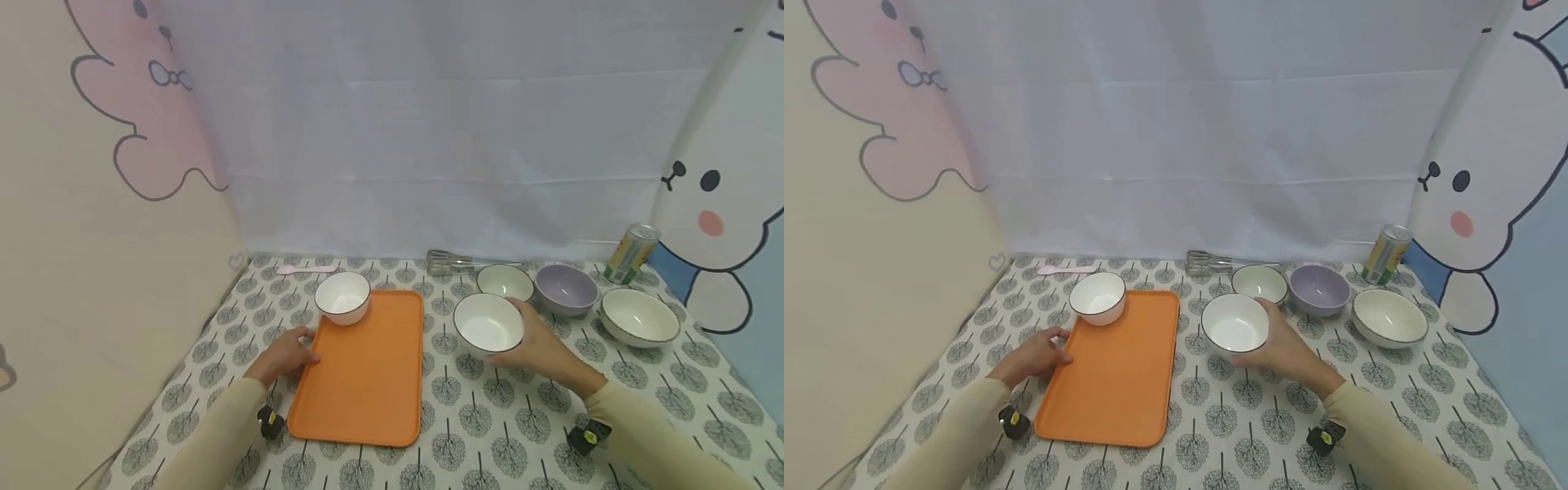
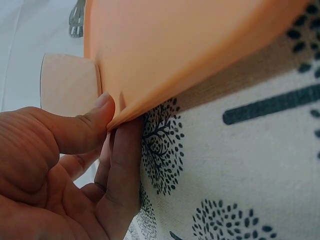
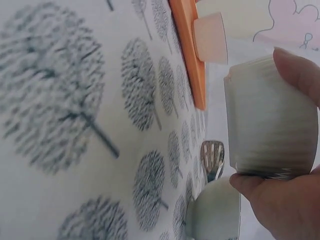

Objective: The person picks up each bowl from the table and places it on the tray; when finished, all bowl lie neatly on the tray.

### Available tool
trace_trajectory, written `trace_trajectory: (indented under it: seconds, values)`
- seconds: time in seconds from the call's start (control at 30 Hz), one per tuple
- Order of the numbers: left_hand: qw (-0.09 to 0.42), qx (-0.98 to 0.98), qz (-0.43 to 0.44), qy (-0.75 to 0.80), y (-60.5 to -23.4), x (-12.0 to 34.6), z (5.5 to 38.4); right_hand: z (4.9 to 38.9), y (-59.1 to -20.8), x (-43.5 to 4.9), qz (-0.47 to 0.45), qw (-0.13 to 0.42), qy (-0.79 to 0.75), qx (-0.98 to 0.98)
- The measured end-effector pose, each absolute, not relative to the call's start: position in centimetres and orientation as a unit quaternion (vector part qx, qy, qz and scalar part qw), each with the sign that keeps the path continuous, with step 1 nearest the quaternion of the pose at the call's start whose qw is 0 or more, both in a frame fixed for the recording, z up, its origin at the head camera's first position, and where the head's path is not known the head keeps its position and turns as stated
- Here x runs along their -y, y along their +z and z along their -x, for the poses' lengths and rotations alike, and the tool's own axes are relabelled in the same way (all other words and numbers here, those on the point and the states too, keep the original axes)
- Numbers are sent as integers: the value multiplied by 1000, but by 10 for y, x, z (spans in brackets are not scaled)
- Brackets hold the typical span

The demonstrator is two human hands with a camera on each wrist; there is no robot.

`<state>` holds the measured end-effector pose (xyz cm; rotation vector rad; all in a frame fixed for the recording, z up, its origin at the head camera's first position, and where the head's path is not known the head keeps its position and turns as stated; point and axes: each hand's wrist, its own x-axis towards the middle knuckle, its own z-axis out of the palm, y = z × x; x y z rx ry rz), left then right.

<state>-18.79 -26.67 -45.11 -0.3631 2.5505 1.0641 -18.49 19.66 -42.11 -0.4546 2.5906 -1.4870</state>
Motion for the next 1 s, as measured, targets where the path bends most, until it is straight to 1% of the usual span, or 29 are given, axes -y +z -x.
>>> trace_trajectory:
  seconds: [0.2,0.43,0.67,1.0]
  values:
    - [165,-899,113,389,-445,267,187,202,-419,-170,145,63,-498,-853]
    - [162,-894,113,402,-449,266,185,220,-425,-141,143,80,-510,-844]
    - [157,-899,108,393,-447,264,180,235,-427,-109,157,75,-530,-830]
    - [152,-892,116,410,-450,266,180,256,-442,-72,165,85,-561,-807]
